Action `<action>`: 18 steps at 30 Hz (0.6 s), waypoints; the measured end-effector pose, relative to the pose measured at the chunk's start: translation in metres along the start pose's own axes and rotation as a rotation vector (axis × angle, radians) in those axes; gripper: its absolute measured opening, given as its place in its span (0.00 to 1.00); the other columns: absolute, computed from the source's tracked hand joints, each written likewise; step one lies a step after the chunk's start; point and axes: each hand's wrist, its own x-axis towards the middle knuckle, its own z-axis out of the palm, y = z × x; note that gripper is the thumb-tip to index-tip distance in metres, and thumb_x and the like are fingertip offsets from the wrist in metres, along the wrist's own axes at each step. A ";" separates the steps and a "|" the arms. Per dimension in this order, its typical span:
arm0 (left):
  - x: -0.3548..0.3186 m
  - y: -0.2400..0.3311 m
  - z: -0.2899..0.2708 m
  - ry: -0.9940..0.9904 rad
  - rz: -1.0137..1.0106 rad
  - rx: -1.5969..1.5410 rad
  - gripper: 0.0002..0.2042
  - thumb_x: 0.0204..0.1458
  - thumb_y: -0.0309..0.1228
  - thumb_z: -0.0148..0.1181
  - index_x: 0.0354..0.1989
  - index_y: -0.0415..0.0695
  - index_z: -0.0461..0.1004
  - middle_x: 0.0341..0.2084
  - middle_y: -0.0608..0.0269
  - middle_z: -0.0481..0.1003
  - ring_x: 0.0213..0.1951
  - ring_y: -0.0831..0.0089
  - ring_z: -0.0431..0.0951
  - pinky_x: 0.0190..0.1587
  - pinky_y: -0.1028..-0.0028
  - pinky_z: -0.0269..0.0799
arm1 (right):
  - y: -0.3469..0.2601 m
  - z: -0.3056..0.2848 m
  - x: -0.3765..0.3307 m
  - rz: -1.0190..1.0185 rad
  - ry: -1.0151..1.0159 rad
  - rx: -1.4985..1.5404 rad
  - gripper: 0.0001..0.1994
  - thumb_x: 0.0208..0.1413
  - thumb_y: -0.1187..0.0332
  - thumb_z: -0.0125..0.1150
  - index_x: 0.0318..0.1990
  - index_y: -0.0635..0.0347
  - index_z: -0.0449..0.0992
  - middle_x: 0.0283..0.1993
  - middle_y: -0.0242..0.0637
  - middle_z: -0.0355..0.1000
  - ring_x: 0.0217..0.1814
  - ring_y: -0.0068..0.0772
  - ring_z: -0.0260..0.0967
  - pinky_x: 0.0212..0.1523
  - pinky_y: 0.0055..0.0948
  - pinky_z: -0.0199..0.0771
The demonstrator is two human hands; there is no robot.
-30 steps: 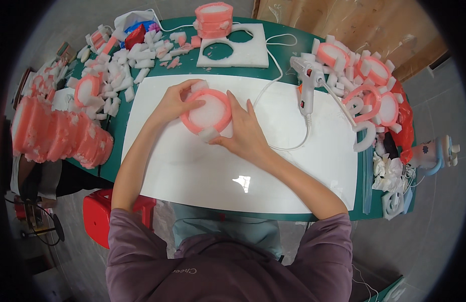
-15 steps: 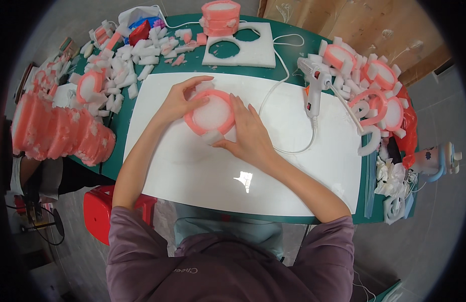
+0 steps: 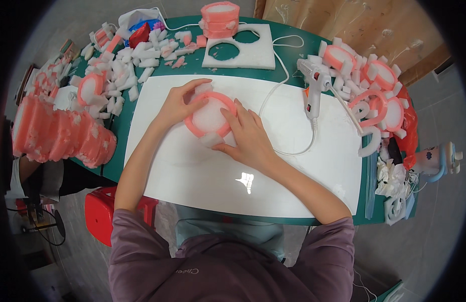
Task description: Gluing pieces of pink foam together using a hot glue gun to assemble an object.
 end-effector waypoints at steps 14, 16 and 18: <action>-0.002 -0.006 0.004 0.091 0.139 0.053 0.22 0.42 0.35 0.62 0.49 0.52 0.71 0.32 0.56 0.69 0.33 0.67 0.69 0.39 0.73 0.67 | 0.002 0.002 -0.001 -0.038 0.033 0.015 0.39 0.37 0.54 0.70 0.56 0.62 0.60 0.59 0.60 0.52 0.59 0.58 0.53 0.57 0.44 0.56; -0.003 -0.003 0.003 0.083 0.114 0.062 0.22 0.42 0.36 0.62 0.50 0.52 0.71 0.31 0.57 0.67 0.34 0.67 0.68 0.39 0.73 0.66 | 0.001 0.001 -0.001 -0.033 0.023 0.011 0.39 0.37 0.54 0.70 0.56 0.62 0.60 0.59 0.60 0.52 0.59 0.58 0.54 0.57 0.44 0.56; -0.002 -0.003 0.001 0.053 0.070 0.096 0.23 0.42 0.36 0.62 0.50 0.53 0.71 0.29 0.57 0.66 0.32 0.67 0.67 0.38 0.73 0.66 | 0.001 0.001 0.000 -0.027 0.015 0.007 0.39 0.37 0.54 0.70 0.56 0.62 0.60 0.60 0.61 0.52 0.59 0.59 0.54 0.57 0.44 0.56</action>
